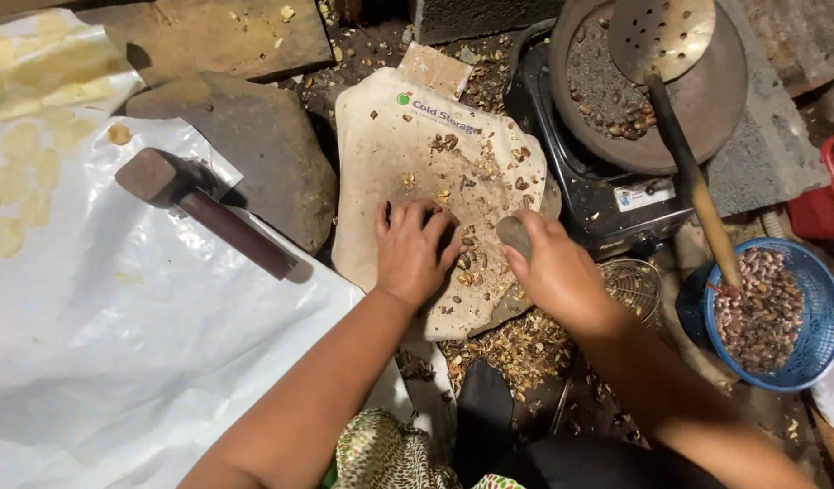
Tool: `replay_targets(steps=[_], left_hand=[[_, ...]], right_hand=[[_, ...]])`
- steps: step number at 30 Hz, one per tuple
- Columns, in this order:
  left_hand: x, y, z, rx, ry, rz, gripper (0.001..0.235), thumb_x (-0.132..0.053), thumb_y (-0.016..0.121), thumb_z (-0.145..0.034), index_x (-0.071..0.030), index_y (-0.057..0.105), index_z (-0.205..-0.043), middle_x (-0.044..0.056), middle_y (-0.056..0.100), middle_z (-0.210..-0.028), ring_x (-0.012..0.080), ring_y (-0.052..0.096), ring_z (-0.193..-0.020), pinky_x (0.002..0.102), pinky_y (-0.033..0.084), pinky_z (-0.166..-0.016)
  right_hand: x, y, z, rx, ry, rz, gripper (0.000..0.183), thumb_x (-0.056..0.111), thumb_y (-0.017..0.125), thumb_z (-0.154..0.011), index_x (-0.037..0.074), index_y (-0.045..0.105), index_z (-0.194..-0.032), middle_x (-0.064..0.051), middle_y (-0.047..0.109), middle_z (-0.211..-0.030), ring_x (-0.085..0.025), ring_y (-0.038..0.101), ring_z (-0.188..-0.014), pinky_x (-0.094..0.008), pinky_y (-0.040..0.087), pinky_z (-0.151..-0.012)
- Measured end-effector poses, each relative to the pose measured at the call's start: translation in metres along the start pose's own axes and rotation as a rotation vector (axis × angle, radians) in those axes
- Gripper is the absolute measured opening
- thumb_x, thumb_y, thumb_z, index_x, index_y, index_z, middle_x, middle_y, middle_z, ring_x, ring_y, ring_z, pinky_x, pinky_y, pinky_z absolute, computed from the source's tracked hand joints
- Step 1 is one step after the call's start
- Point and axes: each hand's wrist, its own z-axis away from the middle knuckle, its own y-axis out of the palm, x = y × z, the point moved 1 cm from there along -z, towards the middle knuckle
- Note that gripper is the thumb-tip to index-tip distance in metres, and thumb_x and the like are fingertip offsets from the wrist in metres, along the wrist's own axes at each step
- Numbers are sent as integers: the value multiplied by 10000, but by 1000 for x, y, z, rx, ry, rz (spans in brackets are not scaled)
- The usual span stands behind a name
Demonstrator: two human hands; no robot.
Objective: Crushing nuts with a stone, flattening food items with a mallet, and stirring a pan on a stove.
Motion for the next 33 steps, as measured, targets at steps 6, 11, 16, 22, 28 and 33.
replay_targets(steps=[6, 11, 16, 22, 28, 33], left_hand=[[18, -24, 12, -91, 56, 121, 264, -312, 654, -958, -236, 656, -1210, 55, 586, -1211, 312, 511, -1284, 514, 338, -1171], [28, -10, 9, -132, 40, 133, 199, -322, 670, -953, -271, 686, -1144, 19, 604, -1146, 286, 547, -1240, 485, 389, -1136], [24, -15, -1, -161, 7, 224, 97, -275, 726, -921, -260, 729, -1017, 11, 629, -1092, 286, 573, -1188, 468, 414, -1097], [18, -2, -13, -140, -107, 191, 127, -438, 802, -843, -330, 739, -867, -91, 607, -1043, 196, 534, -1136, 468, 324, -1110], [19, -23, -3, -35, -65, 142, 269, -395, 767, -862, -338, 700, -1116, -45, 574, -1168, 234, 497, -1230, 515, 282, -1147], [24, -30, 9, -95, -53, 218, 267, -266, 663, -933, -297, 685, -1198, 24, 608, -1165, 280, 531, -1241, 479, 353, -1142]], right_hand=[[51, 4, 15, -146, -257, -82, 514, 313, 519, -1062, 46, 419, -1490, -335, 618, -1081, -406, 729, -792, -498, 631, -671], [53, 6, 20, -66, -155, -48, 501, 348, 485, -1069, 77, 397, -1482, -294, 657, -1074, -366, 737, -798, -475, 619, -690], [59, 4, 37, -27, 61, -304, 443, 303, 482, -1071, 52, 410, -1429, -335, 669, -1037, -417, 725, -785, -549, 598, -778], [67, 6, 34, -20, 97, -267, 462, 323, 451, -1076, 42, 403, -1440, -340, 671, -1052, -408, 721, -811, -552, 597, -805], [33, 39, 16, -89, -115, 105, 524, 422, 496, -1043, 98, 391, -1442, -301, 644, -1065, -501, 721, -889, -617, 593, -778], [52, 7, -1, -136, -188, -99, 489, 281, 504, -1053, 34, 416, -1465, -310, 626, -1082, -499, 704, -894, -571, 613, -733]])
